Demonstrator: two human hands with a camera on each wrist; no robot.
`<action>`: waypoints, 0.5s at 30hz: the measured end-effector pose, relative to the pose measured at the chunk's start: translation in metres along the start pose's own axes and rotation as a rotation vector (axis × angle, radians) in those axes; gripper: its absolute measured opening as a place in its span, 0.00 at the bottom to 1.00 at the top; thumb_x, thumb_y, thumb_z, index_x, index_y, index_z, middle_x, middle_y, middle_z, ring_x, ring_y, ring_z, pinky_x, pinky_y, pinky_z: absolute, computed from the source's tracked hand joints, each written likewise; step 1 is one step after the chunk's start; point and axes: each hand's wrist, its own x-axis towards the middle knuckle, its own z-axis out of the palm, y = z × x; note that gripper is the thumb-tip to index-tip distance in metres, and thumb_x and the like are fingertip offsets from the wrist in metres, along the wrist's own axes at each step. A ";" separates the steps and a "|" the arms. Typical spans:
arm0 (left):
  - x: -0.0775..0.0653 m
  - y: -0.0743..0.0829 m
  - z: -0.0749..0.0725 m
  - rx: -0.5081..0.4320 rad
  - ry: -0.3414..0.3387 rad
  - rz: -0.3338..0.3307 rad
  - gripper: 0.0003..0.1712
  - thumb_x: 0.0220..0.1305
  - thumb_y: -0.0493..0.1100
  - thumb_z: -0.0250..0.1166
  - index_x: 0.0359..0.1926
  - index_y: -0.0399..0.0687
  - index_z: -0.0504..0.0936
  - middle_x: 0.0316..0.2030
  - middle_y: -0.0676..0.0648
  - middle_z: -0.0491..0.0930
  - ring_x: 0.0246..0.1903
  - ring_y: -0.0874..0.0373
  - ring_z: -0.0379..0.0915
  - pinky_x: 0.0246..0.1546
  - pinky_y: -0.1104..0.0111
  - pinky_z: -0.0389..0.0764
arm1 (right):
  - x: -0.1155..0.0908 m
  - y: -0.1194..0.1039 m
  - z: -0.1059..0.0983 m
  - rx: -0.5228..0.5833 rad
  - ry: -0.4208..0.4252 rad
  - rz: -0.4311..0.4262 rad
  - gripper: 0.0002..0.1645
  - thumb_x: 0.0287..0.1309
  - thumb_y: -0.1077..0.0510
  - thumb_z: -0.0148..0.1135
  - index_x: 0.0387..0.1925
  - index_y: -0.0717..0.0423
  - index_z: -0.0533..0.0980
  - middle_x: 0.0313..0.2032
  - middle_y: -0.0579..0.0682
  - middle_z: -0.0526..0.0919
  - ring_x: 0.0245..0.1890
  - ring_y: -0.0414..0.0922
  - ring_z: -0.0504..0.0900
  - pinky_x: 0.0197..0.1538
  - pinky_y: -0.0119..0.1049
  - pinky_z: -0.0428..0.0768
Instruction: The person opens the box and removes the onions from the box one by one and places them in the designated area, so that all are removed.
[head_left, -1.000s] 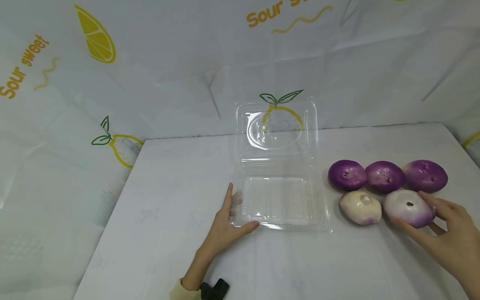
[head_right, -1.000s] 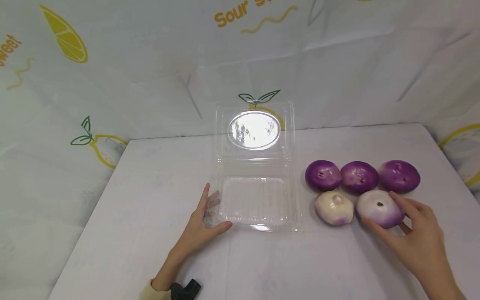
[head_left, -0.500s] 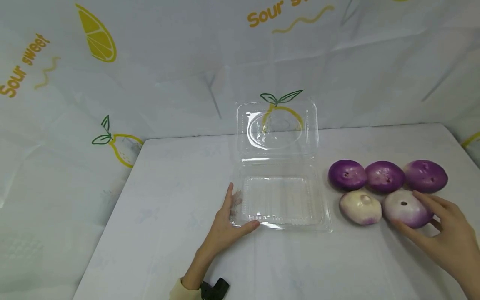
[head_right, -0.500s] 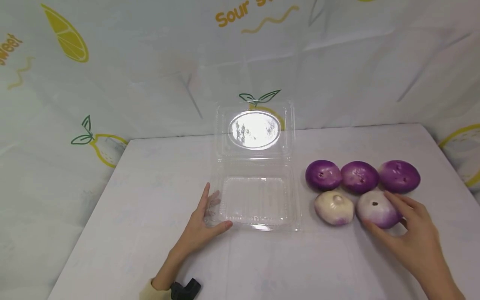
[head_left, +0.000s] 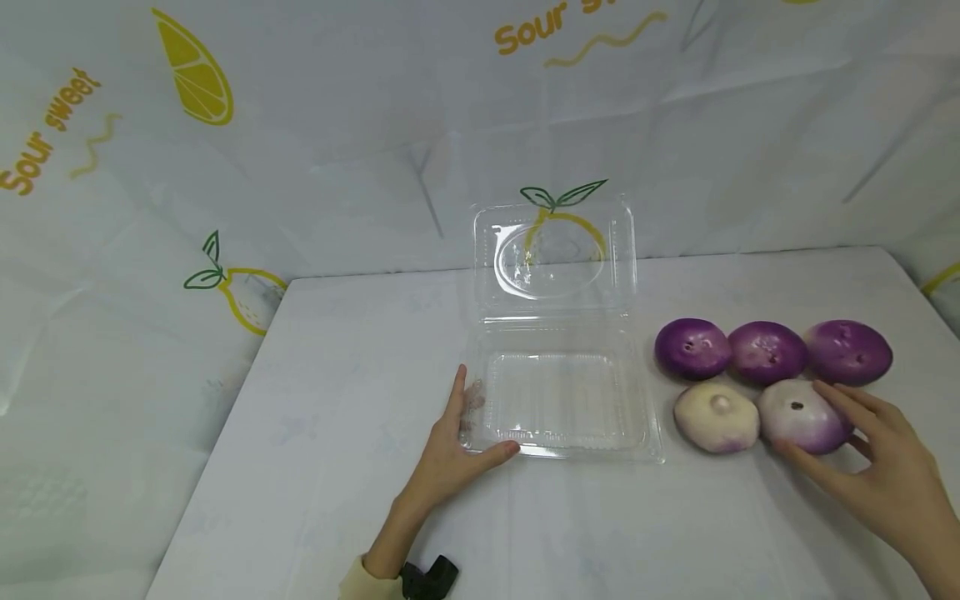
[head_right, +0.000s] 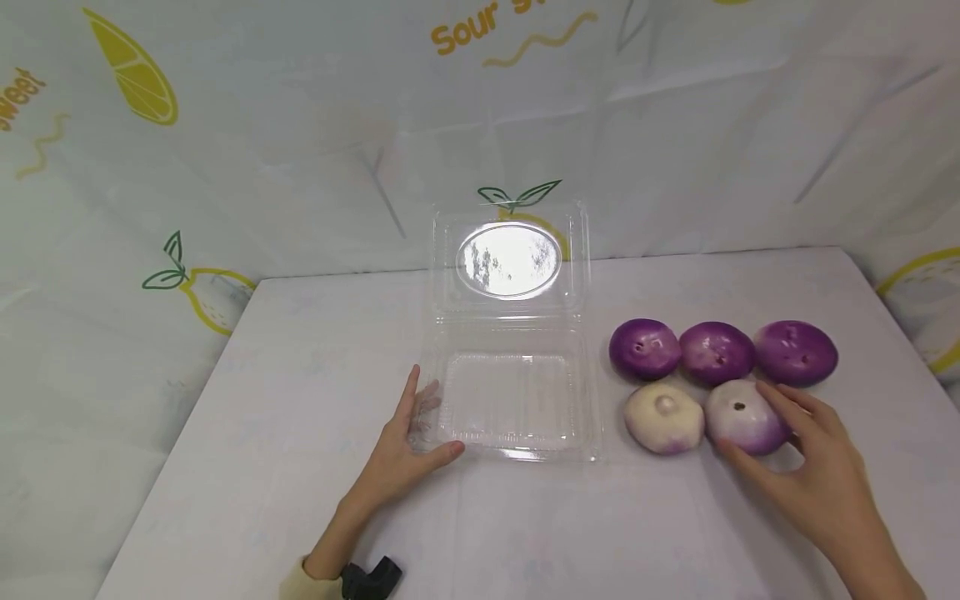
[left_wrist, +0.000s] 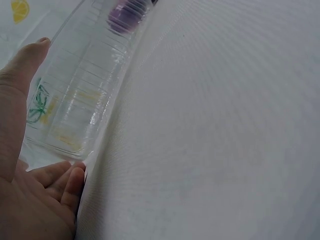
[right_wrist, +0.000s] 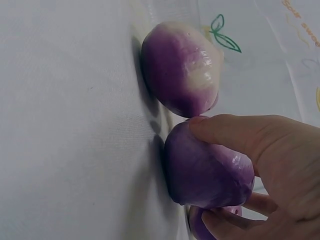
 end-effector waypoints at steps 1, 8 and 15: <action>0.000 0.000 0.000 0.003 -0.001 -0.002 0.70 0.51 0.57 0.80 0.83 0.64 0.40 0.77 0.44 0.63 0.73 0.43 0.65 0.67 0.40 0.71 | 0.000 0.000 0.000 -0.002 -0.002 0.001 0.51 0.36 0.69 0.83 0.67 0.69 0.71 0.63 0.79 0.68 0.59 0.10 0.51 0.46 -0.01 0.58; 0.001 0.002 0.000 0.012 0.002 -0.006 0.71 0.49 0.56 0.80 0.83 0.64 0.41 0.77 0.46 0.64 0.73 0.45 0.66 0.68 0.42 0.71 | 0.000 0.000 -0.001 0.001 0.015 -0.029 0.51 0.36 0.69 0.83 0.66 0.70 0.71 0.64 0.80 0.69 0.61 0.11 0.51 0.49 0.00 0.58; 0.001 0.004 0.001 0.024 0.011 -0.009 0.71 0.49 0.57 0.80 0.83 0.64 0.41 0.76 0.44 0.64 0.74 0.44 0.64 0.68 0.38 0.69 | -0.001 -0.001 -0.002 -0.024 0.044 -0.039 0.50 0.38 0.67 0.83 0.66 0.70 0.72 0.65 0.79 0.69 0.65 0.12 0.50 0.58 0.01 0.50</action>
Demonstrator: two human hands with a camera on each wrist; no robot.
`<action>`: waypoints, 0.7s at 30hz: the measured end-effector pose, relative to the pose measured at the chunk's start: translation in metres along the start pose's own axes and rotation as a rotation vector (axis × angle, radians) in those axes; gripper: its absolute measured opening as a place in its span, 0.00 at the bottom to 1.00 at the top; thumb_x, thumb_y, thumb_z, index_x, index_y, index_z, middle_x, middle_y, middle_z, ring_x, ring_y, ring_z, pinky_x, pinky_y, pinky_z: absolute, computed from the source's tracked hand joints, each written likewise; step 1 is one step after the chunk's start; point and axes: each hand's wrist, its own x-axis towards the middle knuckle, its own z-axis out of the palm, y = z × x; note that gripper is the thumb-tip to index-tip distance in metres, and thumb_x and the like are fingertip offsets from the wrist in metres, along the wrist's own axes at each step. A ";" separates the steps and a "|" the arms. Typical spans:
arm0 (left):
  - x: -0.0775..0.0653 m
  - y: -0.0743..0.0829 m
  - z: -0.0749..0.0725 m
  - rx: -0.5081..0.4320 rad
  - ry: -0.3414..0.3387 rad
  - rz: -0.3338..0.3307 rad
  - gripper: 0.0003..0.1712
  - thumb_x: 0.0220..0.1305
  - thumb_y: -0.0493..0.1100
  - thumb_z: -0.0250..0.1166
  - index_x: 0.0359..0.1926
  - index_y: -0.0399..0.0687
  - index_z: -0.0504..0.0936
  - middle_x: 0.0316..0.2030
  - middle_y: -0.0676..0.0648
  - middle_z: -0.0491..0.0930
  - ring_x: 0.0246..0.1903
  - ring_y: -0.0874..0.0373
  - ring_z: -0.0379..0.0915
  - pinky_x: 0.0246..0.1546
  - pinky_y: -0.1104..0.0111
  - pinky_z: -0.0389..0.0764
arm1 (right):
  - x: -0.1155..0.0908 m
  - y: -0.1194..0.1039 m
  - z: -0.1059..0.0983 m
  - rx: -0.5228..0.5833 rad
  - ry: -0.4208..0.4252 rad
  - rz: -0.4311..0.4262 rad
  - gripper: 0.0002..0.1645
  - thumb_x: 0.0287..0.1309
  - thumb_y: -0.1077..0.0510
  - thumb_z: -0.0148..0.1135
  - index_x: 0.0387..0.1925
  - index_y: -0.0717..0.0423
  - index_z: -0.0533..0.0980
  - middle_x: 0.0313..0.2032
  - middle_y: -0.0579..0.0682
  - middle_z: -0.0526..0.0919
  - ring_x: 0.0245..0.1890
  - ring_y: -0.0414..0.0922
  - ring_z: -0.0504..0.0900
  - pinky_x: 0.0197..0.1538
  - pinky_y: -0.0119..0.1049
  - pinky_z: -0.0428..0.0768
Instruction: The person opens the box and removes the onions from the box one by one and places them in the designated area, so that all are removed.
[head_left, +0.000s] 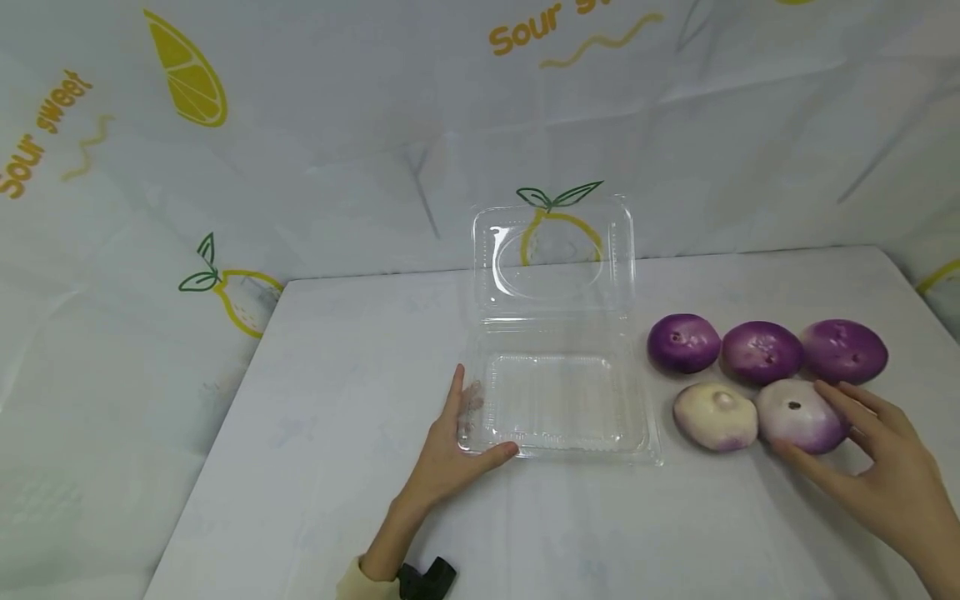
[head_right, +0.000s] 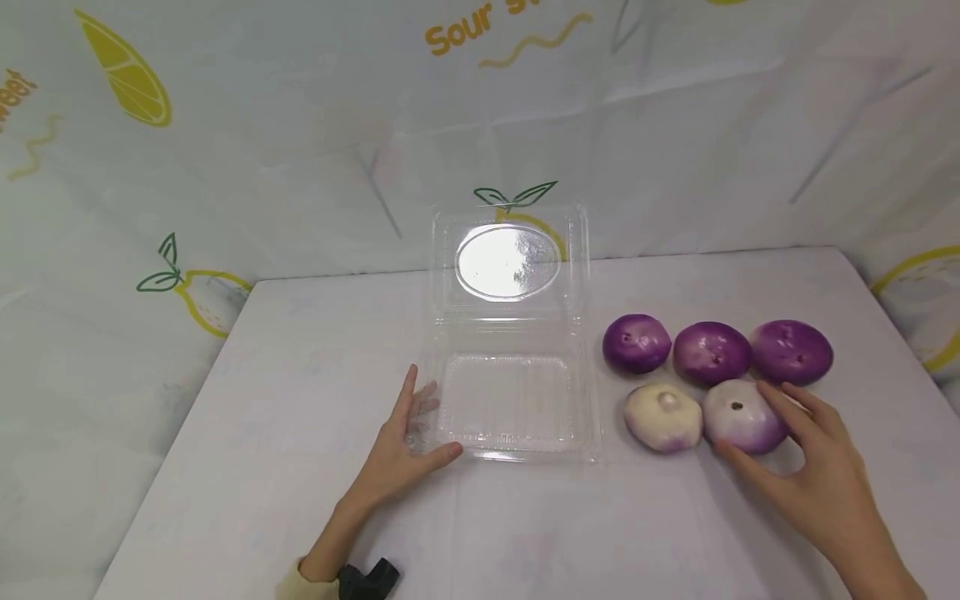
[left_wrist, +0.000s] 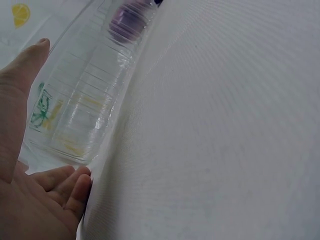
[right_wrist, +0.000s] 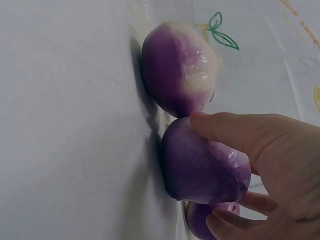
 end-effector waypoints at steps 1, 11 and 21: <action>0.000 0.000 0.000 -0.004 0.002 0.003 0.71 0.49 0.57 0.80 0.83 0.64 0.41 0.76 0.43 0.64 0.74 0.44 0.64 0.68 0.38 0.69 | -0.001 0.000 0.000 -0.005 0.001 0.000 0.50 0.38 0.66 0.82 0.66 0.70 0.72 0.65 0.78 0.69 0.66 0.13 0.50 0.60 0.02 0.48; -0.002 -0.003 -0.003 -0.013 -0.001 0.071 0.68 0.53 0.55 0.77 0.83 0.59 0.40 0.77 0.43 0.64 0.72 0.46 0.67 0.65 0.44 0.74 | -0.004 -0.011 -0.002 -0.007 0.029 0.051 0.42 0.49 0.66 0.77 0.67 0.65 0.73 0.69 0.76 0.67 0.80 0.45 0.54 0.82 0.52 0.49; 0.000 -0.001 -0.019 0.179 0.143 0.163 0.41 0.73 0.53 0.58 0.80 0.46 0.56 0.77 0.41 0.63 0.72 0.41 0.66 0.65 0.41 0.73 | 0.005 -0.034 0.009 0.048 0.142 -0.134 0.26 0.58 0.61 0.71 0.57 0.69 0.79 0.61 0.79 0.74 0.75 0.35 0.62 0.78 0.65 0.53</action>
